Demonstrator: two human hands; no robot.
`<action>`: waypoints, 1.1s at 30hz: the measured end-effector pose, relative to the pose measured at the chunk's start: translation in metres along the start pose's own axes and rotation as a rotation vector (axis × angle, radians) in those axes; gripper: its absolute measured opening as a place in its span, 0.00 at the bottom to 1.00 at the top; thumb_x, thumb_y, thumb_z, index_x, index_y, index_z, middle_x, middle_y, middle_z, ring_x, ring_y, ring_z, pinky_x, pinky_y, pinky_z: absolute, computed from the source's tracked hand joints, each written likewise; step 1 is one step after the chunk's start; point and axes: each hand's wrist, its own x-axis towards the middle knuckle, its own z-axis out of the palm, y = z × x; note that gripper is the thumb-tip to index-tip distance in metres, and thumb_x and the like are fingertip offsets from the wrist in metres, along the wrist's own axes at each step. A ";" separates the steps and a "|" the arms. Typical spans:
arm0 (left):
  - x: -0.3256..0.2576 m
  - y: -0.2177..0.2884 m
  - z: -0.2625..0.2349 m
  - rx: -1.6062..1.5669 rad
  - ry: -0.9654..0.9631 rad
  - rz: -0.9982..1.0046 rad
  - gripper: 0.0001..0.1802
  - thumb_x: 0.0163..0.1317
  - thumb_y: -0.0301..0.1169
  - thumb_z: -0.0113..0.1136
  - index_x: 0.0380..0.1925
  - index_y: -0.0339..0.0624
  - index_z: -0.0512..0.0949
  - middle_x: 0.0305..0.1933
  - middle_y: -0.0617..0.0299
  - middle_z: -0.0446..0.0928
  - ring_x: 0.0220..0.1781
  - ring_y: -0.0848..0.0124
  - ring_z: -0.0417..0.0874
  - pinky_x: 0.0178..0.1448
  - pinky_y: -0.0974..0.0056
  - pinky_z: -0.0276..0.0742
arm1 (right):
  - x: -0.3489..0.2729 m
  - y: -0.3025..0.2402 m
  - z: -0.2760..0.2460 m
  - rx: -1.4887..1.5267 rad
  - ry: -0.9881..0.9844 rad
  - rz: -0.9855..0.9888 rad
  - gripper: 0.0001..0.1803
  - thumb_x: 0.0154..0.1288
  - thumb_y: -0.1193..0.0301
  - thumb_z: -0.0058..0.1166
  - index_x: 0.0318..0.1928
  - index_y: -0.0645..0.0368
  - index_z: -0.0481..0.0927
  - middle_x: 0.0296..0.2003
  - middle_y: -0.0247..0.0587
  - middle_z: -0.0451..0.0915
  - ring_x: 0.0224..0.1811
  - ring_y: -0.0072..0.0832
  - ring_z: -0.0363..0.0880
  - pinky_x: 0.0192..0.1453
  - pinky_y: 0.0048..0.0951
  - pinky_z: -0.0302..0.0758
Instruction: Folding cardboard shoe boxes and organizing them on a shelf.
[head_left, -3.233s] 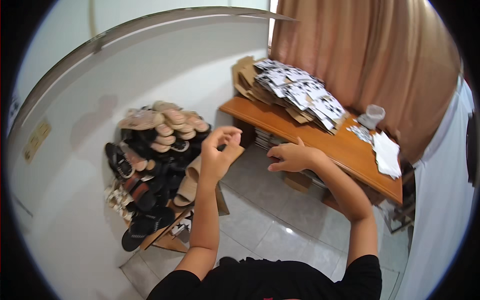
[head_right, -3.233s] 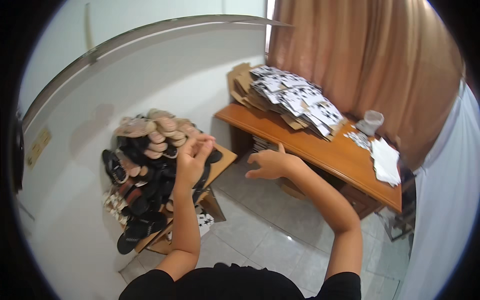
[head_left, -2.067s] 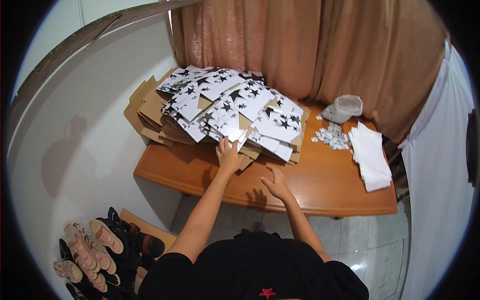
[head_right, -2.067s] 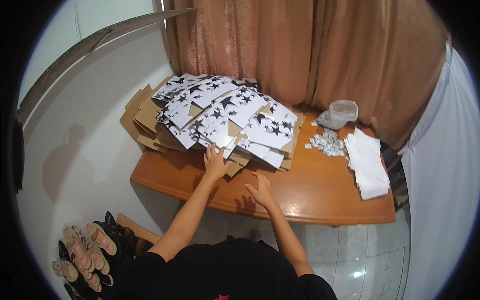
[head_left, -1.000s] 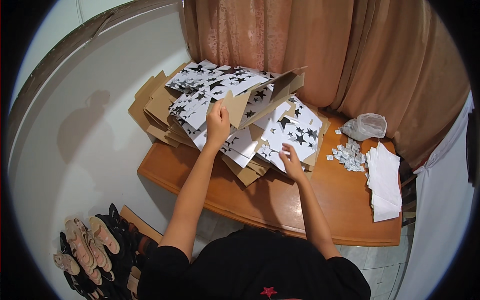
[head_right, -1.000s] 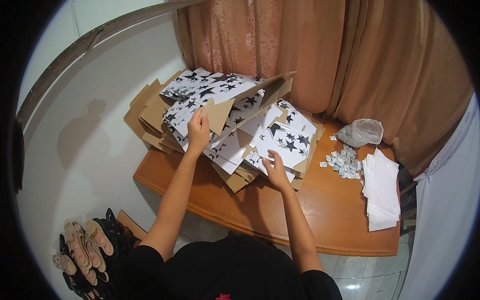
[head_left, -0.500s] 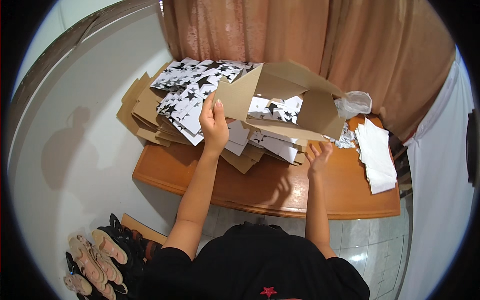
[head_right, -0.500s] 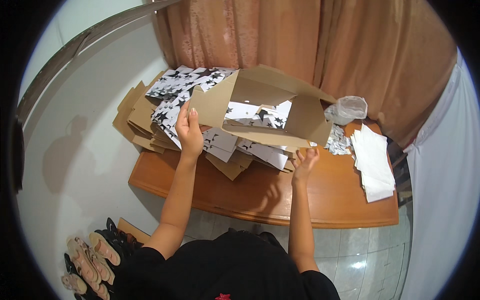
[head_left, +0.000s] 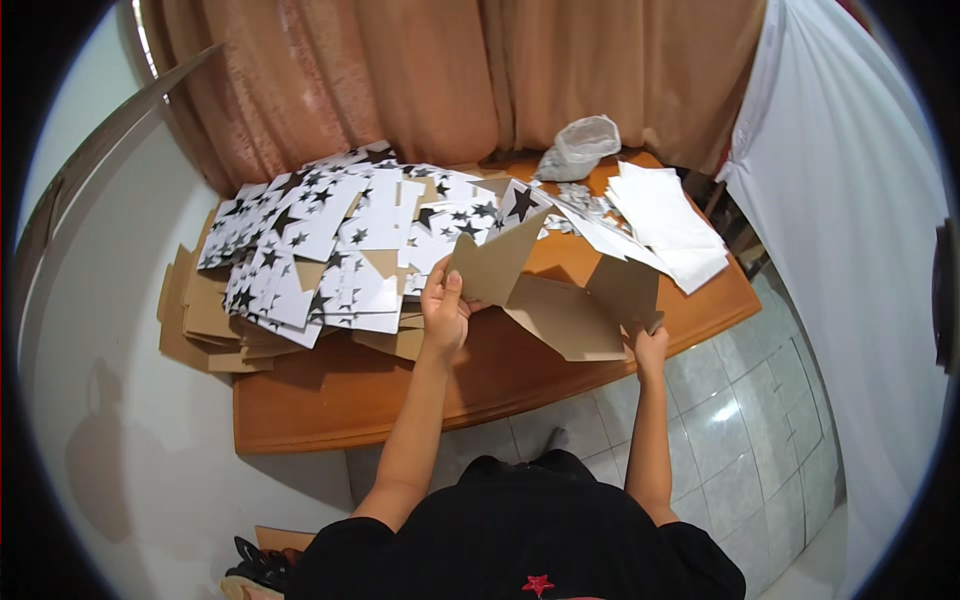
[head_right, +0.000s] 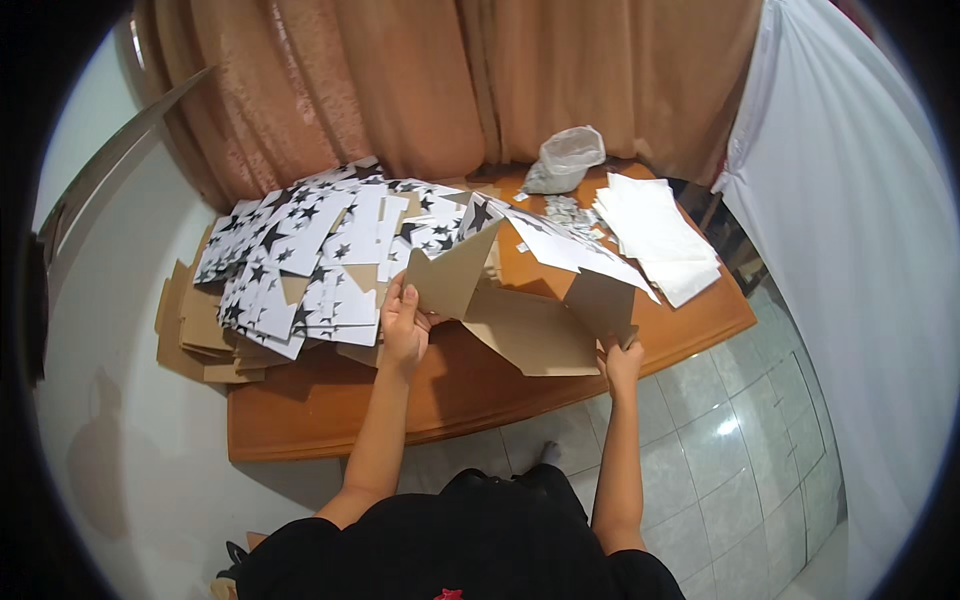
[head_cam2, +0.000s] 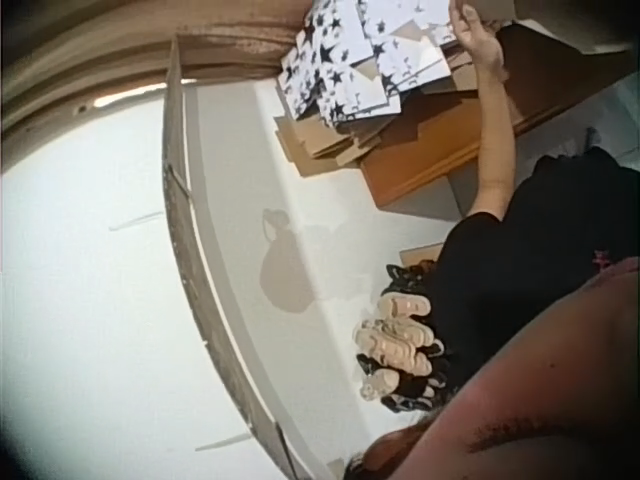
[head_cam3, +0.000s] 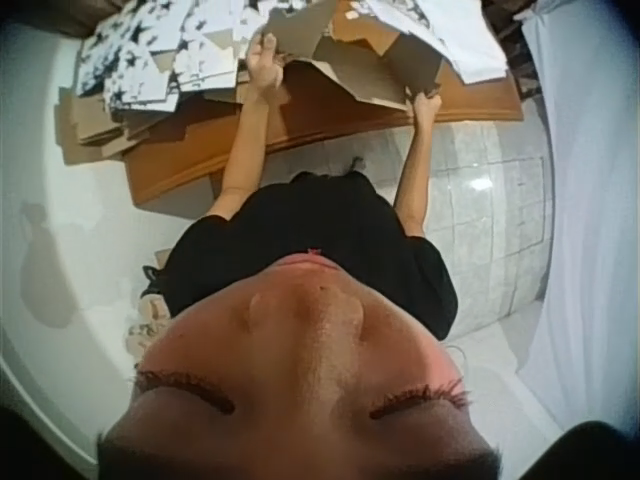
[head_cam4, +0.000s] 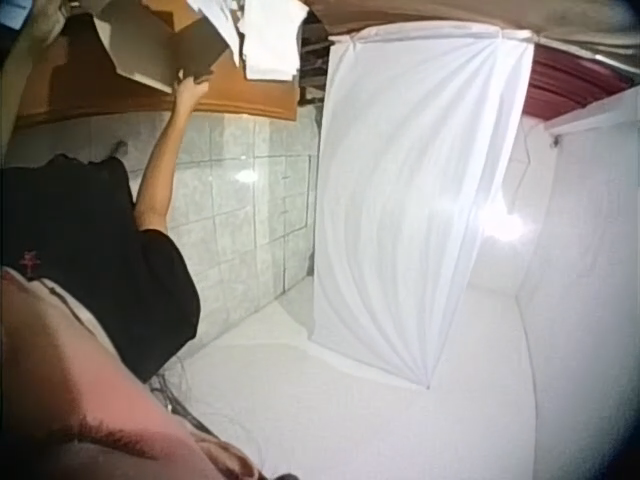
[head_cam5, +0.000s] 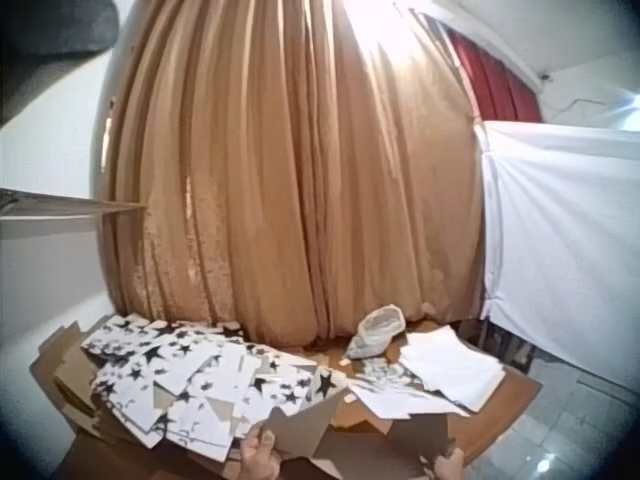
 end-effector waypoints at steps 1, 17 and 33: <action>-0.001 -0.011 0.003 -0.056 -0.008 -0.033 0.17 0.69 0.34 0.41 0.55 0.41 0.62 0.47 0.56 0.75 0.45 0.64 0.81 0.43 0.55 0.83 | 0.005 0.002 -0.013 -0.002 0.044 -0.022 0.13 0.63 0.71 0.50 0.40 0.71 0.71 0.36 0.46 0.76 0.33 0.30 0.80 0.33 0.29 0.82; -0.055 -0.127 0.010 -0.193 0.408 -0.171 0.16 0.69 0.31 0.38 0.56 0.46 0.61 0.51 0.53 0.74 0.48 0.60 0.80 0.46 0.56 0.82 | 0.108 -0.048 -0.117 -0.260 -0.182 -0.085 0.17 0.65 0.65 0.47 0.45 0.67 0.75 0.32 0.42 0.77 0.26 0.27 0.78 0.19 0.25 0.79; -0.078 -0.155 0.032 0.012 0.739 -0.367 0.17 0.69 0.30 0.34 0.54 0.37 0.63 0.47 0.50 0.75 0.44 0.62 0.81 0.44 0.58 0.83 | 0.190 -0.044 -0.141 -0.420 -0.375 -0.032 0.25 0.56 0.73 0.52 0.56 0.58 0.64 0.37 0.50 0.74 0.25 0.32 0.78 0.13 0.29 0.76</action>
